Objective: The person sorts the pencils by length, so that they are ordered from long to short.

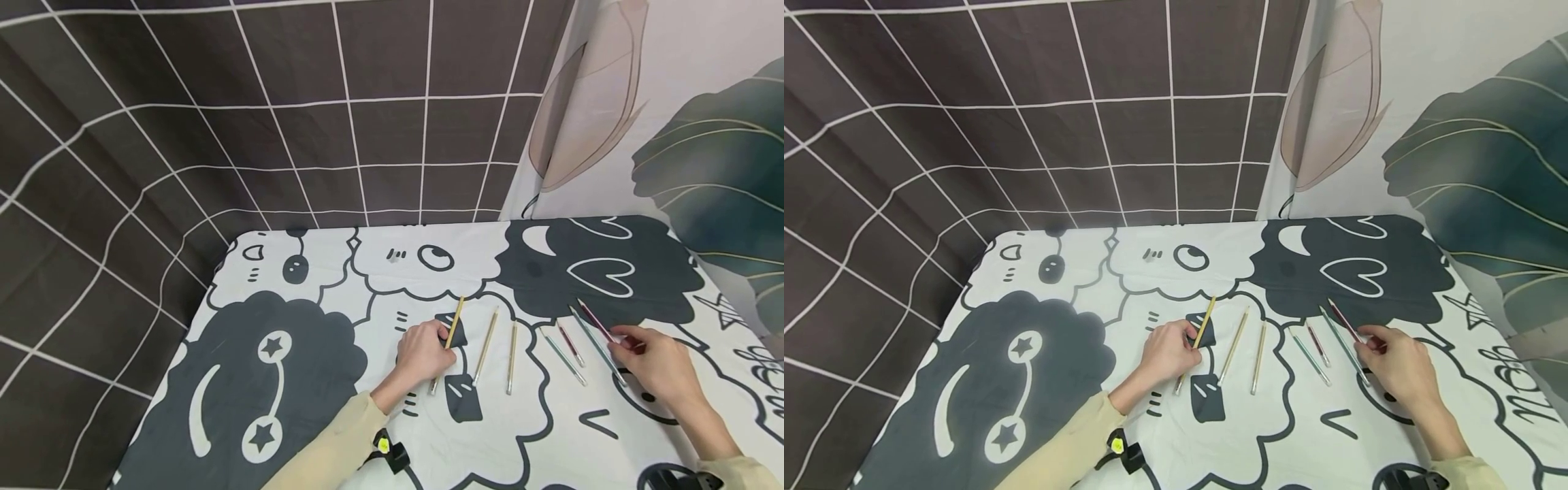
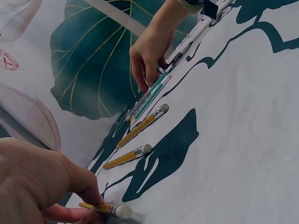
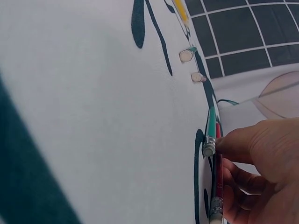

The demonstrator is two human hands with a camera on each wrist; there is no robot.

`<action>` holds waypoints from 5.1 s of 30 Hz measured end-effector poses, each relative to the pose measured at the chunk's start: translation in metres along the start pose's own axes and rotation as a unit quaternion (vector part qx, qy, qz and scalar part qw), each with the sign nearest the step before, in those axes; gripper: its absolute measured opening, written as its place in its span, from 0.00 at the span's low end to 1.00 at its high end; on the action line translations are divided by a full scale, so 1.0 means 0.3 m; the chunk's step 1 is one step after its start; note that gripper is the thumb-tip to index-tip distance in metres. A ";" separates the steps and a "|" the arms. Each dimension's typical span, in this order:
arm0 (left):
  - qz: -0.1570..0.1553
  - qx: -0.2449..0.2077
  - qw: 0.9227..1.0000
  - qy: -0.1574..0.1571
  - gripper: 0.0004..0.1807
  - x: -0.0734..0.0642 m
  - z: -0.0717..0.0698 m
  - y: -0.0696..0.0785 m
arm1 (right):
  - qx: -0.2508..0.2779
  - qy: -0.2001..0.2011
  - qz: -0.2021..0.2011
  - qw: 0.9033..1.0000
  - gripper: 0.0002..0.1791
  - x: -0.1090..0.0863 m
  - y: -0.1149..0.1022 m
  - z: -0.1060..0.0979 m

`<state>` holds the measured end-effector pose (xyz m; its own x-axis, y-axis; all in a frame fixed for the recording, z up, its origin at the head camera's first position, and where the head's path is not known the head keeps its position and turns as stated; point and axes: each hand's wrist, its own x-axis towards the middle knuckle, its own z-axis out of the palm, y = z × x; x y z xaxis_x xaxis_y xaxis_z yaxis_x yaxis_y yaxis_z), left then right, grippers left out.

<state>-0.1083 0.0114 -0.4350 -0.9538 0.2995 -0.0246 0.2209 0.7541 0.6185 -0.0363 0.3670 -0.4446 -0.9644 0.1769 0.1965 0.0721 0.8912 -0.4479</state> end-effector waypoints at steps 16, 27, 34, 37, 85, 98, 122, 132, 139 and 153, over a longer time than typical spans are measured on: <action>-0.011 -0.024 1.000 0.006 0.10 -0.007 0.004 -0.003 | -0.010 -0.005 0.006 1.000 0.09 0.007 0.006 0.004; -0.024 -0.080 0.996 0.003 0.11 -0.019 -0.011 -0.020 | -0.003 0.007 0.012 1.000 0.09 0.001 -0.003 -0.004; -0.025 -0.113 0.993 -0.008 0.11 -0.021 -0.040 -0.028 | 0.013 0.007 0.017 1.000 0.10 -0.003 -0.013 -0.010; -0.026 -0.127 0.992 -0.007 0.11 -0.025 -0.049 -0.030 | 0.020 0.009 0.021 1.000 0.11 -0.002 -0.020 -0.012; -0.067 -0.177 0.981 0.037 0.10 -0.083 -0.152 -0.154 | 0.210 -0.039 0.004 0.977 0.12 -0.010 -0.321 0.043; -0.078 -0.195 0.977 0.039 0.11 -0.094 -0.181 -0.175 | 0.256 -0.087 0.039 0.962 0.13 -0.004 -0.400 0.071; -0.094 -0.181 0.978 0.051 0.10 -0.114 -0.213 -0.236 | 0.321 -0.122 0.030 0.939 0.12 0.000 -0.616 0.197; -0.100 -0.148 0.982 0.060 0.10 -0.120 -0.230 -0.251 | 0.331 -0.132 0.032 0.934 0.09 0.009 -0.686 0.242; -0.103 -0.136 0.983 0.068 0.10 -0.124 -0.240 -0.267 | 0.341 -0.136 0.033 0.930 0.08 0.012 -0.730 0.275; -0.112 -0.115 0.984 0.081 0.09 -0.136 -0.268 -0.304 | 0.335 -0.146 0.037 0.930 0.08 0.009 -0.781 0.321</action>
<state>-0.1058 -0.1166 -0.4275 -0.9973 0.0294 -0.0675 -0.0338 0.6324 0.7739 -0.0804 0.1185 -0.4230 -0.9982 0.0189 -0.0570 0.0598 0.4028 -0.9133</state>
